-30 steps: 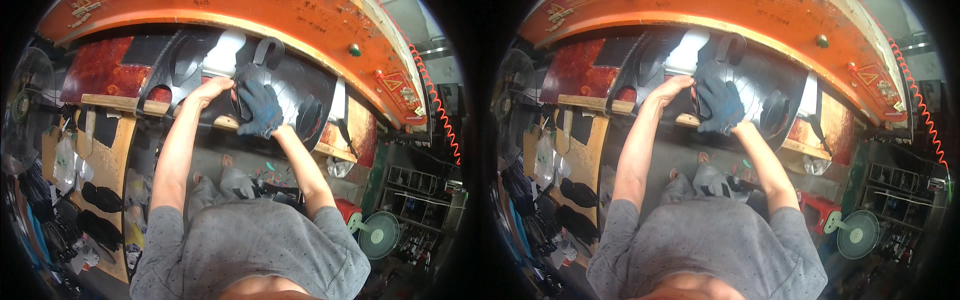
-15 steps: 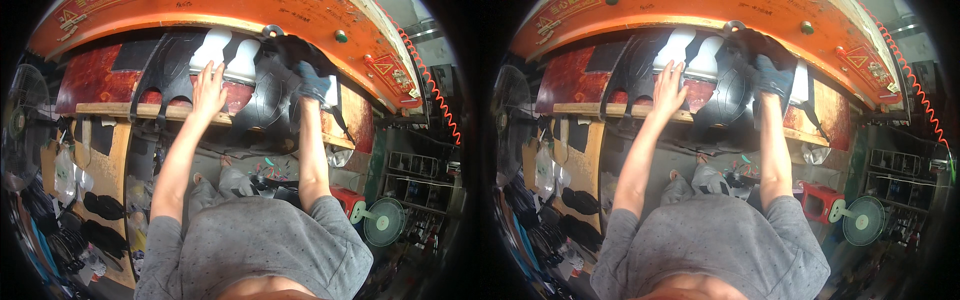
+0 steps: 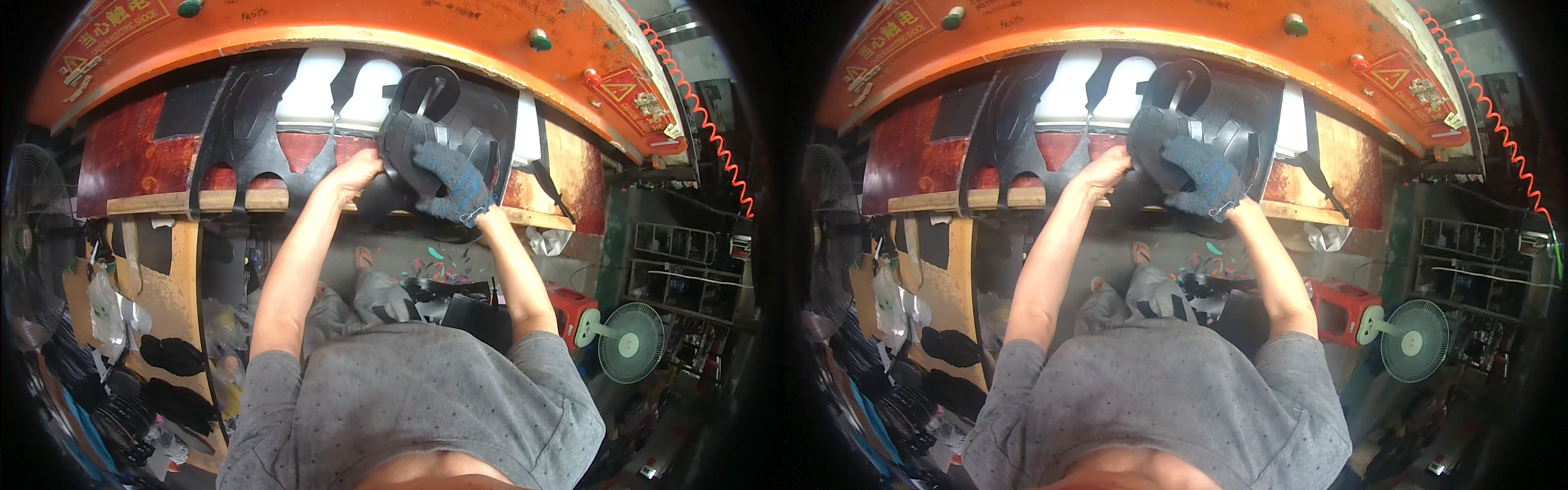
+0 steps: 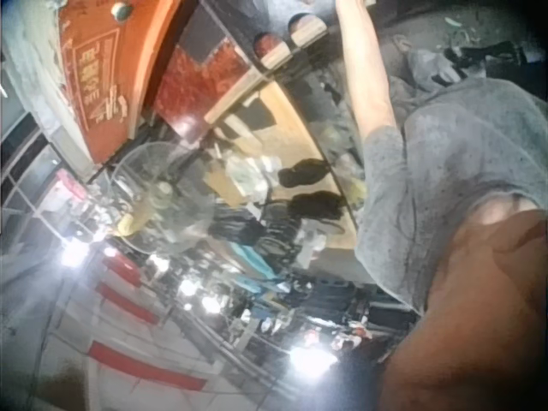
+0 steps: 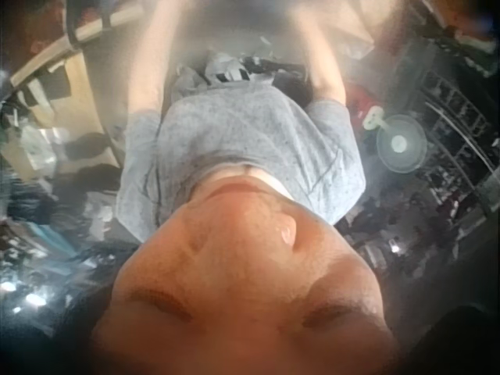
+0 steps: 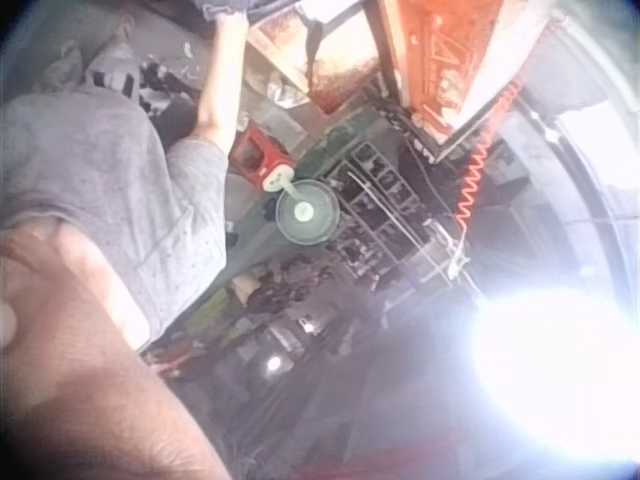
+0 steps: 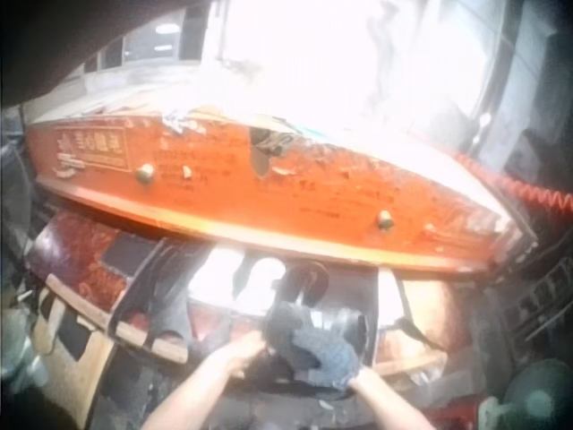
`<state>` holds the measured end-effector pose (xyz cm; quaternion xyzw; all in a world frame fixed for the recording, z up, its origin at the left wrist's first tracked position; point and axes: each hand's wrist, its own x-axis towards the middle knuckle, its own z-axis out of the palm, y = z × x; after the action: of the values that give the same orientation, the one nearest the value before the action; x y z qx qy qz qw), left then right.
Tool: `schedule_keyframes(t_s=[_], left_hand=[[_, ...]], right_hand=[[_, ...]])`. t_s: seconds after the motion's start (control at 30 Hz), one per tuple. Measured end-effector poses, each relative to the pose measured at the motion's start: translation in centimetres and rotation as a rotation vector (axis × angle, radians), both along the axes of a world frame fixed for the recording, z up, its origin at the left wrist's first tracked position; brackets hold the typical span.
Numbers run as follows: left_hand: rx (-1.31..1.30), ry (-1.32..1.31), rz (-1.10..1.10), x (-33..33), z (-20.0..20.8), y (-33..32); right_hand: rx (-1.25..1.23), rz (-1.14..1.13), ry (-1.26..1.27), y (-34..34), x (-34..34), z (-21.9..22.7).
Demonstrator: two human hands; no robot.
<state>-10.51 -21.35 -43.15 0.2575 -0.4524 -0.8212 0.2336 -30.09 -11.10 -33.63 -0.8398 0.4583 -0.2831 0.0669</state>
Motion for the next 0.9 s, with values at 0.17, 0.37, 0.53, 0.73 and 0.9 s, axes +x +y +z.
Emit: schedule_keyframes(t_s=[0.17,0.37,0.53,0.73,0.9], left_hand=[[0.063,0.189,0.024,0.1,1.1,1.2],[-0.583,-0.366,0.144,0.1,4.3,2.7],[-1.054,-0.241,0.674,-1.0,5.7,8.5],[-0.616,-0.496,-0.034,-8.4,2.8,4.5],[0.072,-0.222,-0.276,-10.0,1.3,2.6]], right_hand=[[-0.116,-0.030,0.195,-2.1,-0.6,-0.8],[0.054,-0.608,-0.253,-2.9,-3.4,0.7],[-0.323,-0.755,-1.189,3.3,-11.2,4.9],[-0.213,-0.578,-1.037,4.9,-10.8,1.1],[-0.062,-0.388,-1.127,6.1,-9.8,1.6]])
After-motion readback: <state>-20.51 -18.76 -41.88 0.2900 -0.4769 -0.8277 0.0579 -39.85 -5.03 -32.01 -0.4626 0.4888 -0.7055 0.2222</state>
